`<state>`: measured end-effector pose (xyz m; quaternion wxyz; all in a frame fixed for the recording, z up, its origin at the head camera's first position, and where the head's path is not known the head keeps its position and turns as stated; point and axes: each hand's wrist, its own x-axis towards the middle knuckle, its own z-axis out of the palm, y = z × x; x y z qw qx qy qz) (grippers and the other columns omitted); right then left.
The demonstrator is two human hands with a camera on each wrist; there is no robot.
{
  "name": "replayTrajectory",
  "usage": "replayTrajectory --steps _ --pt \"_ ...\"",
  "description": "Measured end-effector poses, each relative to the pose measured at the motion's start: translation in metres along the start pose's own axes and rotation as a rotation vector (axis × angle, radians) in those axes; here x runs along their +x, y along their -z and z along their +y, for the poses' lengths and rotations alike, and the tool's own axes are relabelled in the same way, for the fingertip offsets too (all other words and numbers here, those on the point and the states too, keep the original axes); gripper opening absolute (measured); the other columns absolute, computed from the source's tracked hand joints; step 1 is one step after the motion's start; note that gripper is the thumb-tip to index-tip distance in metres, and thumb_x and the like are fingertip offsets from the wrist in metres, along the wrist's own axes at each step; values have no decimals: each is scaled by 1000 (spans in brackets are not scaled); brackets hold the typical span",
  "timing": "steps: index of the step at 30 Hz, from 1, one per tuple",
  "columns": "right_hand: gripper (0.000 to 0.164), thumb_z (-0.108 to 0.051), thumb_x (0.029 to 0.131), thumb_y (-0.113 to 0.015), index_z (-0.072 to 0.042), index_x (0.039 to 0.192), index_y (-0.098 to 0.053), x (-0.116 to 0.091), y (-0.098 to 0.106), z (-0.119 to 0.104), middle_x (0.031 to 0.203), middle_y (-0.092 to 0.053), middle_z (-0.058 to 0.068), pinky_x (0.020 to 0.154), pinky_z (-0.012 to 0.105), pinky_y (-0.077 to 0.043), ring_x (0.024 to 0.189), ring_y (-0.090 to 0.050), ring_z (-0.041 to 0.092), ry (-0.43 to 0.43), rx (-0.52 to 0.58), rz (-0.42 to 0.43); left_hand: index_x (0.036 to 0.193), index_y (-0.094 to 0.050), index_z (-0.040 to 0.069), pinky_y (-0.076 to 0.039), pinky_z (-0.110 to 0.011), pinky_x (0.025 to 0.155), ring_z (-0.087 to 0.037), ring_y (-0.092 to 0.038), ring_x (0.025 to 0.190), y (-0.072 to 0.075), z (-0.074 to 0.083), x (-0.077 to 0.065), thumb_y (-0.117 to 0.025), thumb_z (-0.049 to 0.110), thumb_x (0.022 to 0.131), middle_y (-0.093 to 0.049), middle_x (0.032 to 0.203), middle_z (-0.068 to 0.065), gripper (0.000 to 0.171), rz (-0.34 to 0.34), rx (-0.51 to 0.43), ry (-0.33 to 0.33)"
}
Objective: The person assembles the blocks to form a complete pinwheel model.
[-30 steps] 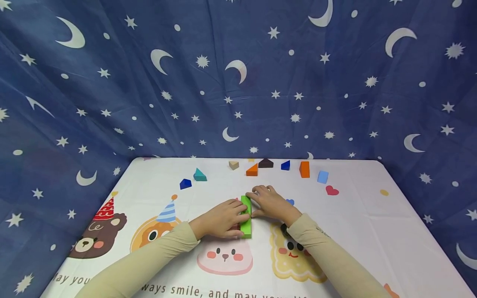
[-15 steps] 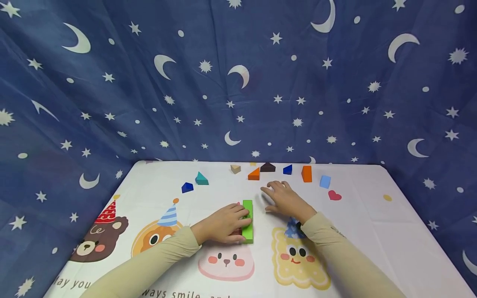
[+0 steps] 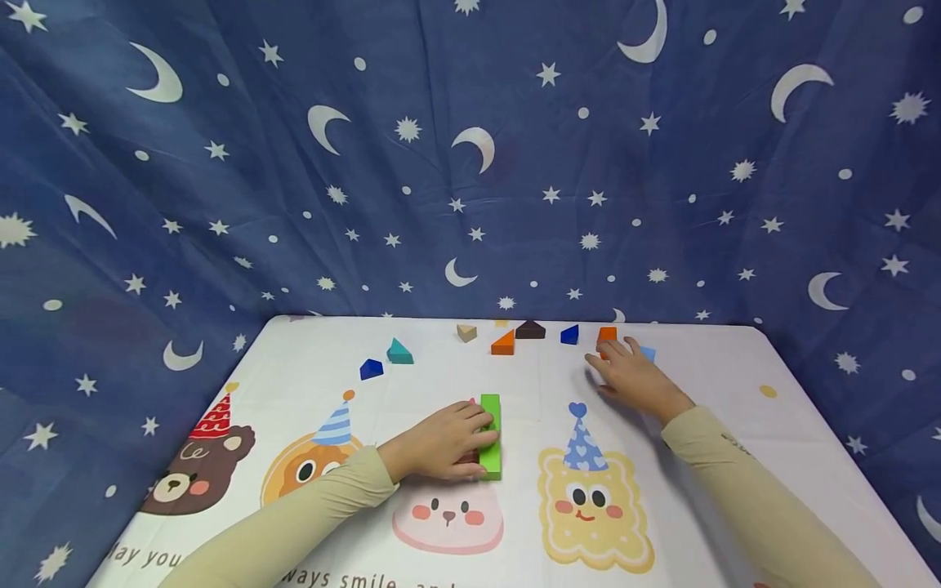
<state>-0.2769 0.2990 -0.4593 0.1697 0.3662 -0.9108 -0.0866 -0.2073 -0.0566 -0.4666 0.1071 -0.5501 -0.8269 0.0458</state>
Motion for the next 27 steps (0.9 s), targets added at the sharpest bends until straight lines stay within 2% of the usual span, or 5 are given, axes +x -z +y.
replayTrajectory --steps 4,7,12,18,27 --pt "48 -18 68 -82 -6 108 -58 -12 -7 21 105 -57 18 94 61 -39 104 -54 37 12 -37 36 117 -53 22 -40 -40 104 -16 -51 108 0 0 -1 -45 56 91 -54 112 3 43 6 -2 -1" --pt "48 -13 67 -82 -7 106 -55 -20 -10 34 105 -57 19 94 61 -38 104 -54 37 -4 -53 38 117 -53 22 -40 -40 104 -16 -51 109 -1 0 -1 -45 56 91 -54 112 3 43 12 -3 -2" --pt "56 -7 67 -80 -5 117 -53 -31 -12 51 111 -56 22 94 63 -38 108 -52 39 -73 -99 -68 117 -53 22 -40 -39 104 -16 -51 110 -1 1 -1 -45 56 91 -54 113 3 43 6 -9 6" --pt "73 9 61 -80 -4 125 -48 -38 -15 58 119 -53 26 97 67 -33 113 -48 43 -182 -78 -210 118 -53 23 -39 -38 105 -16 -50 111 0 2 -1 -46 56 91 -54 115 3 43 -11 -8 15" --pt "66 10 65 -77 -10 123 -51 -36 -21 60 116 -54 26 96 67 -33 111 -50 44 -195 -80 -236 120 -52 24 -37 -38 107 -16 -50 114 -2 3 -1 -45 58 91 -53 118 3 46 -33 -3 27"
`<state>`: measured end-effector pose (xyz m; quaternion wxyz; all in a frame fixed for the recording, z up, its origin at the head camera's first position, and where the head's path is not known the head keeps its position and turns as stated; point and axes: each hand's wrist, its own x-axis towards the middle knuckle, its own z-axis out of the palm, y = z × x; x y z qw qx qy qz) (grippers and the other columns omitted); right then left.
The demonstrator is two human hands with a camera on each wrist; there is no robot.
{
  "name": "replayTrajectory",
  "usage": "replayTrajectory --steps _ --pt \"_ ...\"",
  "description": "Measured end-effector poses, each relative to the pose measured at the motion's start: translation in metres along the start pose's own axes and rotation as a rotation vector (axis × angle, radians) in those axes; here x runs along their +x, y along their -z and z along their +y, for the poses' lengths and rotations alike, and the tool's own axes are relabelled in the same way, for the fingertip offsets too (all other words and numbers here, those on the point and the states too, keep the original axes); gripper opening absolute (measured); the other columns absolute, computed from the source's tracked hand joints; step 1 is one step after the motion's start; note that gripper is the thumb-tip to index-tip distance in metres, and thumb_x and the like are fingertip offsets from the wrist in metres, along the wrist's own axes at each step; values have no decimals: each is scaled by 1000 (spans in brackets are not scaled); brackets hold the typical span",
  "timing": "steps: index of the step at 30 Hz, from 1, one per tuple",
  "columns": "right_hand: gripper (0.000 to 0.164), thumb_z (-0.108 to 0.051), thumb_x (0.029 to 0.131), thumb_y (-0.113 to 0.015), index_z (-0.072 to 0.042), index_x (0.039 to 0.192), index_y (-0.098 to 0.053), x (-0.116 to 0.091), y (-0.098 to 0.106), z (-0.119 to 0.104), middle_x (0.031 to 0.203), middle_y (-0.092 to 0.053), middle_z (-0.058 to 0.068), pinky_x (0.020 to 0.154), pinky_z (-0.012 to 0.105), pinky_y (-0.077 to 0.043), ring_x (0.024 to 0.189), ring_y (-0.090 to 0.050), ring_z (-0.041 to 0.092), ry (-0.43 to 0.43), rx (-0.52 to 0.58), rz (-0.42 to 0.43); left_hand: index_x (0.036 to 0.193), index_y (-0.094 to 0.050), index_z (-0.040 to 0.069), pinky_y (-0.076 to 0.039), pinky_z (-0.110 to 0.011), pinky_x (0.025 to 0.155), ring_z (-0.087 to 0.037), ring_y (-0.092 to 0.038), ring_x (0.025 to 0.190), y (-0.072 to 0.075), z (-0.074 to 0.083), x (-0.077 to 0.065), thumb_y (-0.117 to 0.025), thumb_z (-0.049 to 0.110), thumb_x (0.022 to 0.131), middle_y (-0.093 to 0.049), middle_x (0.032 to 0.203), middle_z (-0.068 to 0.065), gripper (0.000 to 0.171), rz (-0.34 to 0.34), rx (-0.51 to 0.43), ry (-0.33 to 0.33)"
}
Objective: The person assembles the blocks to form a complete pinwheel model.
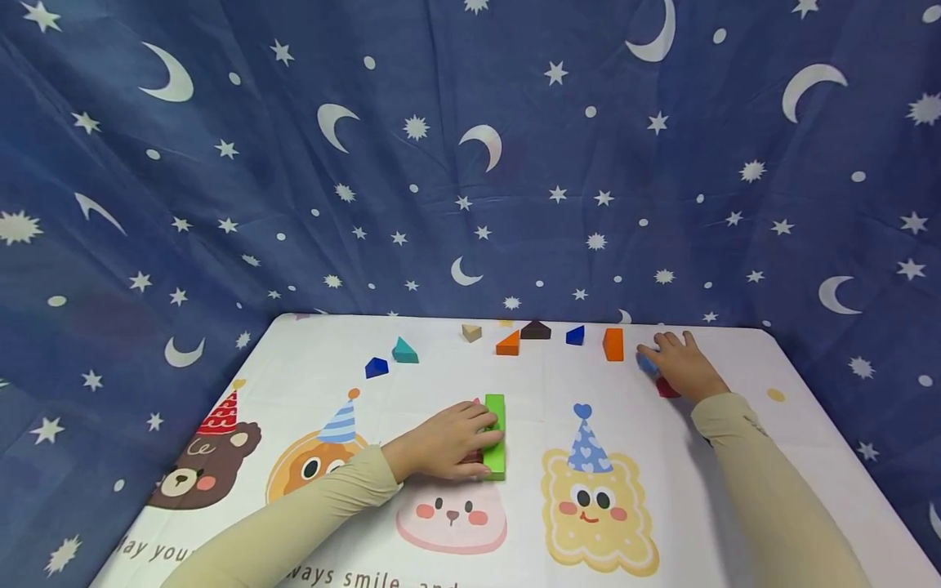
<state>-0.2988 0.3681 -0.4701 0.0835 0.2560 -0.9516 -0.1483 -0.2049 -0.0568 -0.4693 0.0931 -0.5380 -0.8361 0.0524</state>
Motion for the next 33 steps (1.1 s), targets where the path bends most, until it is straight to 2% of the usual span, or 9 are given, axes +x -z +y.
replayTrajectory --steps 8,14,18,21,27,33 --pt "56 8 66 -77 -10 114 -56 5 -7 4 114 -55 24 96 66 -34 109 -51 42 5 -27 -14 120 -52 23 -38 -38 106 -16 -50 114 0 -1 0 -43 58 92 -53 119 3 46 3 2 -5" --pt "48 6 69 -75 -9 111 -58 5 3 -3 112 -57 22 94 63 -38 106 -54 40 68 -25 43 120 -53 23 -38 -36 105 -15 -51 112 -1 -2 1 -43 58 91 -54 117 3 46 24 10 -11" --pt "40 -5 75 -75 -11 111 -59 9 5 -12 110 -58 20 92 63 -39 104 -56 38 109 -10 62 119 -53 22 -38 -36 105 -15 -51 111 -2 -3 1 -42 59 91 -54 116 3 47 35 15 -11" --pt "40 -9 74 -77 -13 110 -59 12 4 -19 110 -58 19 93 63 -39 103 -57 38 138 13 81 119 -53 22 -39 -36 105 -16 -51 111 -2 -3 1 -43 59 91 -54 115 3 47 33 9 -9" --pt "42 -13 71 -80 -13 108 -62 18 8 -38 104 -60 17 90 59 -42 101 -57 32 233 3 171 120 -53 22 -39 -37 105 -16 -51 112 -2 -3 1 -43 58 91 -54 115 3 47 34 -2 -8" --pt "43 -15 71 -80 -15 110 -62 30 19 -63 108 -60 15 89 58 -44 104 -58 32 271 15 166 119 -53 22 -39 -36 105 -16 -51 111 -2 -2 1 -44 59 91 -54 115 3 47 34 -1 -8"
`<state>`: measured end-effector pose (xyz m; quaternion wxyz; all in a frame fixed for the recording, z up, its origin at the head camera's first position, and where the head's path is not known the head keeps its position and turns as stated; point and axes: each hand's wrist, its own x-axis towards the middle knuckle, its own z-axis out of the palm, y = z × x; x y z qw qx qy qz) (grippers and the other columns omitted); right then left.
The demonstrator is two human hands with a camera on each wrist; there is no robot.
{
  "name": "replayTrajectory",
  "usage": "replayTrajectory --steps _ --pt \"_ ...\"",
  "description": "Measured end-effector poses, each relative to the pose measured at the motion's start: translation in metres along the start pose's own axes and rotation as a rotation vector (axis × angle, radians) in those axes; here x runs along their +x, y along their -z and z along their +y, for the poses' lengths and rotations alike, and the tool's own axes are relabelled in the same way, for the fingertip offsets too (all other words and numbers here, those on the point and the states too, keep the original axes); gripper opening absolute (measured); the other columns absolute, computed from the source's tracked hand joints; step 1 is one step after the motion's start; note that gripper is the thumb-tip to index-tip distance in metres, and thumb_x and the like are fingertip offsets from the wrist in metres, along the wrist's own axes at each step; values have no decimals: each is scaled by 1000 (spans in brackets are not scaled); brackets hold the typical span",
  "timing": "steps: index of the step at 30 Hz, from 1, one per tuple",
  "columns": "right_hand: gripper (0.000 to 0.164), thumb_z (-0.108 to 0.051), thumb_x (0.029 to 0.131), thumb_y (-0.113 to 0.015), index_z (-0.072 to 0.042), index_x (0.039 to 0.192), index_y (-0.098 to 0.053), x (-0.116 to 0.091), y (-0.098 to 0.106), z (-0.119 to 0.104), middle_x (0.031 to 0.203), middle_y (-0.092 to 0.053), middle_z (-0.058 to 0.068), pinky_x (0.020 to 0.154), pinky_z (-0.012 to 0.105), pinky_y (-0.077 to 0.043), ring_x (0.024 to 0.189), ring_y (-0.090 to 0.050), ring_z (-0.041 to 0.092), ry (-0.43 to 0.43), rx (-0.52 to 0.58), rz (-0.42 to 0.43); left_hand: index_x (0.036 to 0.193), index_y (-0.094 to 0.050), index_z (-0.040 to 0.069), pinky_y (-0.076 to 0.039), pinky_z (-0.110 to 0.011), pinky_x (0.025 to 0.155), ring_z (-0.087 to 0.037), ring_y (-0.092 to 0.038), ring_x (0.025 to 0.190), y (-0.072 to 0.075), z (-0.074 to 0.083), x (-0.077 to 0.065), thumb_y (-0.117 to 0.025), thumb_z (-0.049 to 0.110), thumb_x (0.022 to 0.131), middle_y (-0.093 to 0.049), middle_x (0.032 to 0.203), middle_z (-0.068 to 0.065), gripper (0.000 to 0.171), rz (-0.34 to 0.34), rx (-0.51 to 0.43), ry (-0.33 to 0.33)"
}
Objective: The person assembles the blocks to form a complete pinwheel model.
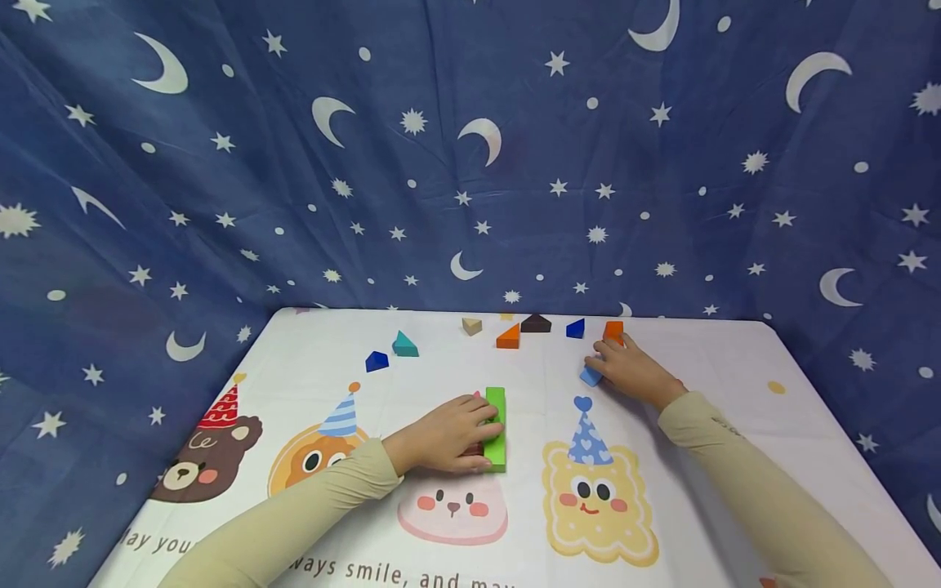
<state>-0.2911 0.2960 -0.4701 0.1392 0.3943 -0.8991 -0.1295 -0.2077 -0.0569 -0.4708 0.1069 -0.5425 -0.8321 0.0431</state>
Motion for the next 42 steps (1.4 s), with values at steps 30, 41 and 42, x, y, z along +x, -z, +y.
replayTrajectory --steps 30,41,42 --pt "33 -11 80 -73 -19 109 -59 110 4 -74 110 -60 8 95 50 -44 106 -57 23 177 -7 184 118 -54 23 -39 -37 104 -15 -51 111 0 1 -1 -41 60 91 -53 114 4 47 5 10 4" --pt "29 -5 78 -73 -16 102 -62 114 6 -79 106 -61 7 95 50 -43 103 -57 23 178 -49 231 119 -54 23 -39 -38 105 -15 -51 112 -1 1 -1 -40 60 91 -54 115 3 48 11 26 2" --pt "30 -5 77 -74 -16 103 -63 113 7 -79 106 -61 7 95 50 -43 103 -57 23 177 -55 230 119 -54 23 -39 -38 105 -15 -51 112 -1 1 -1 -40 60 92 -54 115 3 48 10 24 1"
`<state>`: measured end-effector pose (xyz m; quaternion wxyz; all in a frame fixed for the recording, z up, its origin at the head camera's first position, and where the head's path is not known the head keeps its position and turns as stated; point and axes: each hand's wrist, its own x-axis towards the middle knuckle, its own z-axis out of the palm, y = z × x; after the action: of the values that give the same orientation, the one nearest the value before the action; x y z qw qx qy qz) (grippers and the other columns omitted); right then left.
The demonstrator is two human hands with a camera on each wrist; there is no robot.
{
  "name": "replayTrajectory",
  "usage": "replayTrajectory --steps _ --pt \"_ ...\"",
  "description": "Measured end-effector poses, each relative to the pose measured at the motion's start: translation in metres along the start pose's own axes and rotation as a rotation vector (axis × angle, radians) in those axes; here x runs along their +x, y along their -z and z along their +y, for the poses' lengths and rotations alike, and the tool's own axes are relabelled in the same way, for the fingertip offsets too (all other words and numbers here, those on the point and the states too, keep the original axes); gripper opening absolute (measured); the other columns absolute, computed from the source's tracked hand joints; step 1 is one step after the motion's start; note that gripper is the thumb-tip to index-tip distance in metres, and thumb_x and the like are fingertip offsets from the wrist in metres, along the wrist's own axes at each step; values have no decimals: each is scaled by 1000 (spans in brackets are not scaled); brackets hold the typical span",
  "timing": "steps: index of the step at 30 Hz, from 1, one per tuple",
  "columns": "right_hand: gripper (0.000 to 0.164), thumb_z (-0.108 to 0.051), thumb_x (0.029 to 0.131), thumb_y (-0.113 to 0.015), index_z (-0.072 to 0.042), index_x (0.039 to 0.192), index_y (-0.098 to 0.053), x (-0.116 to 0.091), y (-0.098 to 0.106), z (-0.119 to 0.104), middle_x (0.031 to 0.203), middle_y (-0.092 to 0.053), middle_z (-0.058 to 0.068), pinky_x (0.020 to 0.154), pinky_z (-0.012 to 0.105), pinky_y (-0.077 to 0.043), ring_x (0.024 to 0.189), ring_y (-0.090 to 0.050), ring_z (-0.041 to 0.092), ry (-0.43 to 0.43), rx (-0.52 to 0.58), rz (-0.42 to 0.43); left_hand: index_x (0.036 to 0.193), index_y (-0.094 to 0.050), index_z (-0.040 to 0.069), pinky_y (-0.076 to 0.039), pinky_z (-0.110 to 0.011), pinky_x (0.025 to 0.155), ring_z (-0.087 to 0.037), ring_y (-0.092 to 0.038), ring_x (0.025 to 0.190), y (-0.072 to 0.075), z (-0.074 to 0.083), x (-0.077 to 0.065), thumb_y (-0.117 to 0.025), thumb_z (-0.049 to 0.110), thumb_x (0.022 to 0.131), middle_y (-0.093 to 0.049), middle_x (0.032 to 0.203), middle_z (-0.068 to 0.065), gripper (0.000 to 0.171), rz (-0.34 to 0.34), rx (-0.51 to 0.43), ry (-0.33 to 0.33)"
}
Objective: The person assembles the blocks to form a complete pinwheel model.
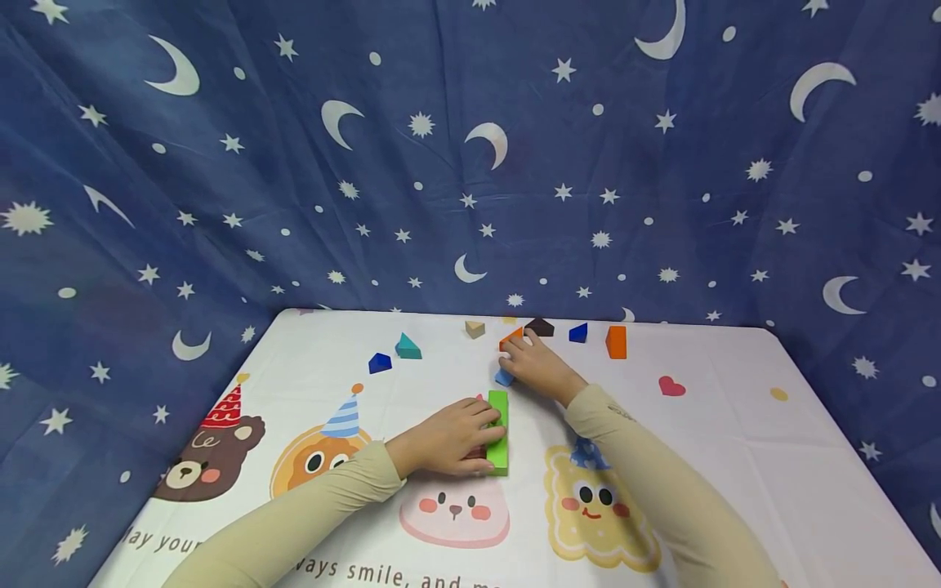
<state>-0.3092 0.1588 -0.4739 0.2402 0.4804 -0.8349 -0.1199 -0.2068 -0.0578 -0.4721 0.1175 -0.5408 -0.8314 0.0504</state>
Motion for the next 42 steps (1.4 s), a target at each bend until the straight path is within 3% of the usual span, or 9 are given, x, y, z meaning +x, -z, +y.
replayTrajectory --steps 5,16,33,42 --pt "34 -4 76 -74 -16 106 -64 -7 4 0 107 -61 7 97 50 -42 105 -56 23 -8 -14 -28 119 -53 23 -39 -39 105 -16 -51 112 1 0 0 -40 60 92 -53 115 3 48 -13 -9 -1" --pt "39 -24 78 -75 -17 115 -63 -22 6 7 114 -59 11 95 56 -42 110 -56 28 -33 94 -117 117 -53 23 -39 -38 105 -15 -51 110 0 0 0 -41 59 92 -52 113 4 46 -17 -13 5" --pt "34 -13 74 -79 -13 103 -60 -30 18 10 113 -62 8 97 52 -42 110 -57 26 -14 96 -82 115 -53 23 -40 -38 103 -15 -51 108 2 0 0 -44 58 91 -53 111 4 44 -2 -15 2" --pt "46 -25 67 -84 -13 103 -58 -41 19 12 112 -60 7 96 54 -42 108 -57 25 -1 110 -80 117 -53 23 -40 -38 104 -16 -51 110 1 0 0 -42 58 91 -53 113 3 45 -8 -14 5"
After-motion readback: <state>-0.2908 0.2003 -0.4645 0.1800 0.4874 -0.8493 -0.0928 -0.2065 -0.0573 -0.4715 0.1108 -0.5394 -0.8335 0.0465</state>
